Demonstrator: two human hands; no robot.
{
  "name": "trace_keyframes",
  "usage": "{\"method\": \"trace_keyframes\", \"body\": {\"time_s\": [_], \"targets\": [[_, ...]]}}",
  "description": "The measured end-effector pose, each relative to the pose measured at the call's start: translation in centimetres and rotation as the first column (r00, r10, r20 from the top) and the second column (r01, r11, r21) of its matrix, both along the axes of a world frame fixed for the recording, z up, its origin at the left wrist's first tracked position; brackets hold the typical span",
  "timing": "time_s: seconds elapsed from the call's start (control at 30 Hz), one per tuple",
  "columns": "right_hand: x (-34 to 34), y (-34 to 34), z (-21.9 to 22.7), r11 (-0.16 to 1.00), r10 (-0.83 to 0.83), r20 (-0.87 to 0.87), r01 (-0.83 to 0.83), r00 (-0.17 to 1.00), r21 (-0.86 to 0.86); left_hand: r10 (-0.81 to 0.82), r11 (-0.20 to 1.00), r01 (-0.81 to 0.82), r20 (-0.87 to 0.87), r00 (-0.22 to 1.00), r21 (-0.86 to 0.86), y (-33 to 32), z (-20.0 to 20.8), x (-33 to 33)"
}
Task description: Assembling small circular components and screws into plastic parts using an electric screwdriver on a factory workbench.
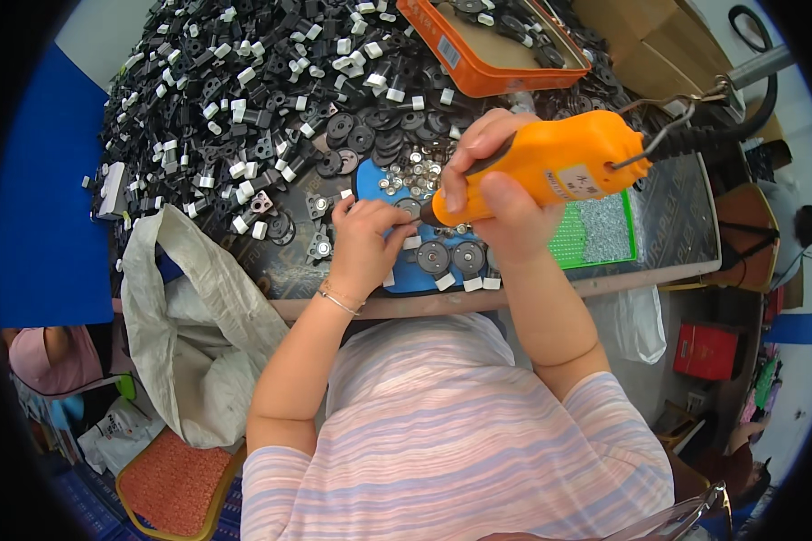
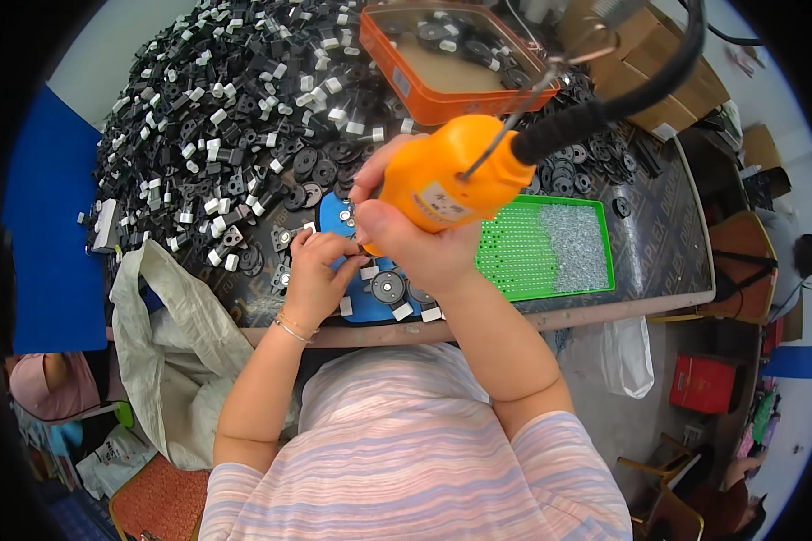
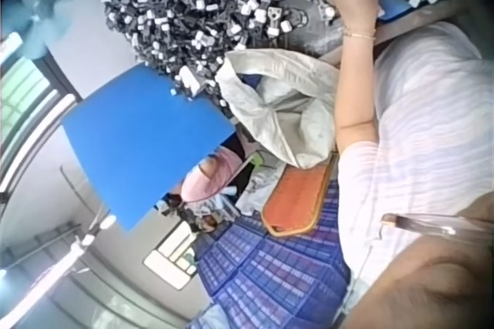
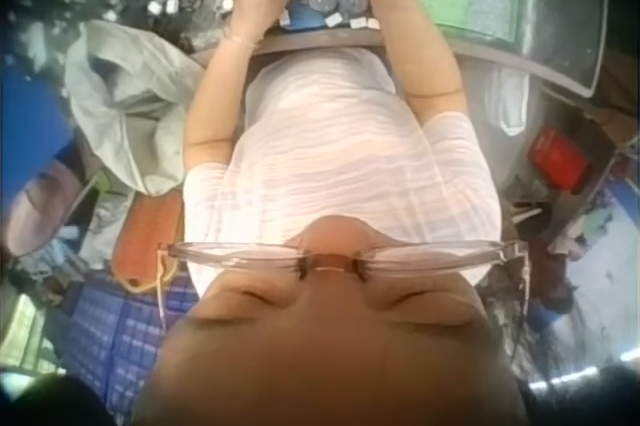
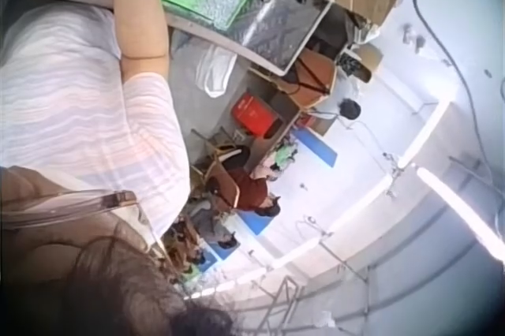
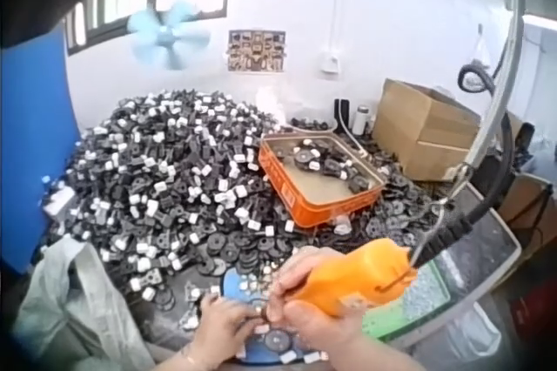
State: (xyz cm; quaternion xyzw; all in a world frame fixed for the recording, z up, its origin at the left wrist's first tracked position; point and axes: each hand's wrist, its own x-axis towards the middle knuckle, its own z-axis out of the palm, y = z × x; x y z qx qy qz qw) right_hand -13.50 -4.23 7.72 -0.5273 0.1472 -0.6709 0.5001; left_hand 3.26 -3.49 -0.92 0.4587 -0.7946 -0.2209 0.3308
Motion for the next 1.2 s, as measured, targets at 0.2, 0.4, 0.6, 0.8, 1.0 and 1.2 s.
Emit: {"method": "trace_keyframes", "body": {"time_s": [0.2, 0.4, 0.6, 0.8, 1.0, 1.2], "targets": [[0.0, 0.2, 0.1, 0.999, -0.030, -0.058, 0.029, 0.998, -0.018, 0.078, 0.974, 0.000, -0.337, 0.938, 0.225, 0.1, -1.1, 0.1], [0.9, 0.3, 0.2, 0.999, -0.037, 0.105, 0.038, 0.994, -0.004, 0.131, 0.953, -0.006, -0.396, 0.909, 0.303, 0.3, -1.1, 0.0], [0.8, 0.5, 0.0, 1.000, -0.025, 0.107, 0.024, 0.994, 0.007, 0.085, 0.981, -0.016, -0.358, 0.930, 0.191, 0.2, -0.8, 0.0], [0.7, 0.4, 0.0, 0.999, -0.038, 0.098, 0.040, 0.995, -0.017, 0.076, 0.990, -0.033, -0.318, 0.945, 0.138, 0.2, -0.8, 0.0], [0.8, 0.5, 0.0, 0.999, -0.038, 0.094, 0.040, 0.995, -0.027, 0.101, 0.976, -0.005, -0.432, 0.896, 0.217, 0.1, -1.8, 0.1], [0.7, 0.7, 0.3, 1.000, -0.020, 0.087, 0.020, 0.996, 0.002, 0.048, 0.994, -0.013, -0.337, 0.940, 0.107, 0.3, -0.6, 0.1]]}}
